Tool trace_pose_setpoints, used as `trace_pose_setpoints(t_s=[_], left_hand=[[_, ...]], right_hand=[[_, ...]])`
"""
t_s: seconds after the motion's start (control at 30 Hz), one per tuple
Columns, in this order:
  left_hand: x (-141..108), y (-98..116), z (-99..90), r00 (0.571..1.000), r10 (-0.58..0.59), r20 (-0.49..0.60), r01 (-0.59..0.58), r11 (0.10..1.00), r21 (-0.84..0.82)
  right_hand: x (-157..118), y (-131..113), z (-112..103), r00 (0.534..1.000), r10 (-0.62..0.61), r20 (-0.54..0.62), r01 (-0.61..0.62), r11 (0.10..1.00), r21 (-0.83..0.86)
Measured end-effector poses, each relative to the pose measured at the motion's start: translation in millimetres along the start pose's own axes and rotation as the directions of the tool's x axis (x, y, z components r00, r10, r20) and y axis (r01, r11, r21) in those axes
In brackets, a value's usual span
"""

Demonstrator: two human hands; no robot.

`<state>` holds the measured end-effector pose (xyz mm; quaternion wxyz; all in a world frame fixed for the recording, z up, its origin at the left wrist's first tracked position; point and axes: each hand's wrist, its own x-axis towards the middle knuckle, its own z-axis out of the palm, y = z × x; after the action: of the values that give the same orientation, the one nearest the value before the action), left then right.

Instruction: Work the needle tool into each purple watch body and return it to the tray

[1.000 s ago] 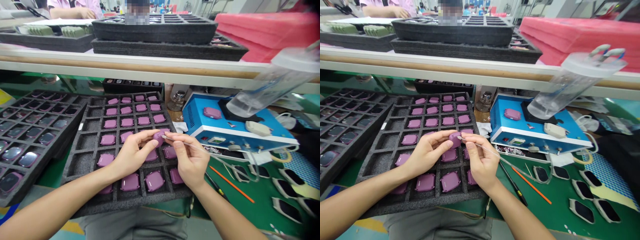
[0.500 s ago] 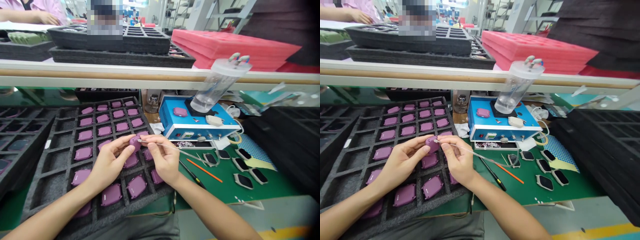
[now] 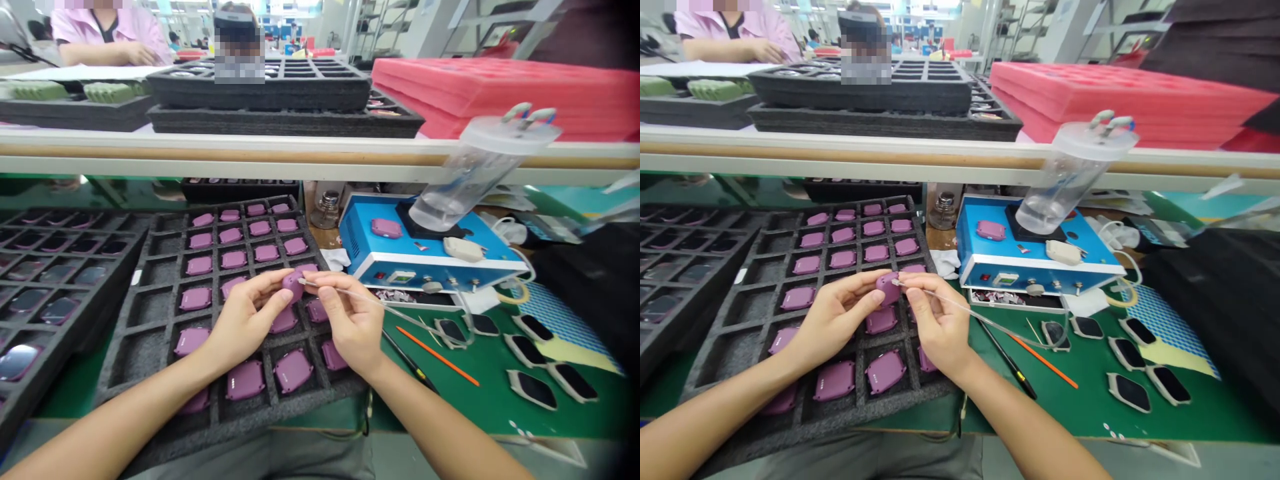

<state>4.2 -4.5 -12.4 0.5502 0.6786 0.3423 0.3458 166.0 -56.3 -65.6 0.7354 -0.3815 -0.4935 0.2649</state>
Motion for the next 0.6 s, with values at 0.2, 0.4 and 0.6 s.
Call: trace_pose_setpoints(t_s=[0.2,0.4,0.6], left_hand=[[-0.4,-0.5,-0.1,1.000,0.013,-0.004,-0.013,1.000,-0.009],[-0.3,0.7,0.0,1.000,0.019,0.016,-0.019,1.000,-0.009],[0.8,2.7,0.5,1.000,-0.004,0.005,0.004,1.000,-0.013]], right_hand=[[-0.6,0.3,0.3,1.000,0.002,-0.008,-0.002,1.000,-0.012],[-0.2,1.1,-0.4,1.000,0.008,-0.008,-0.008,1.000,-0.007],[0.5,1.4,-0.2,1.000,0.014,0.001,-0.014,1.000,0.006]])
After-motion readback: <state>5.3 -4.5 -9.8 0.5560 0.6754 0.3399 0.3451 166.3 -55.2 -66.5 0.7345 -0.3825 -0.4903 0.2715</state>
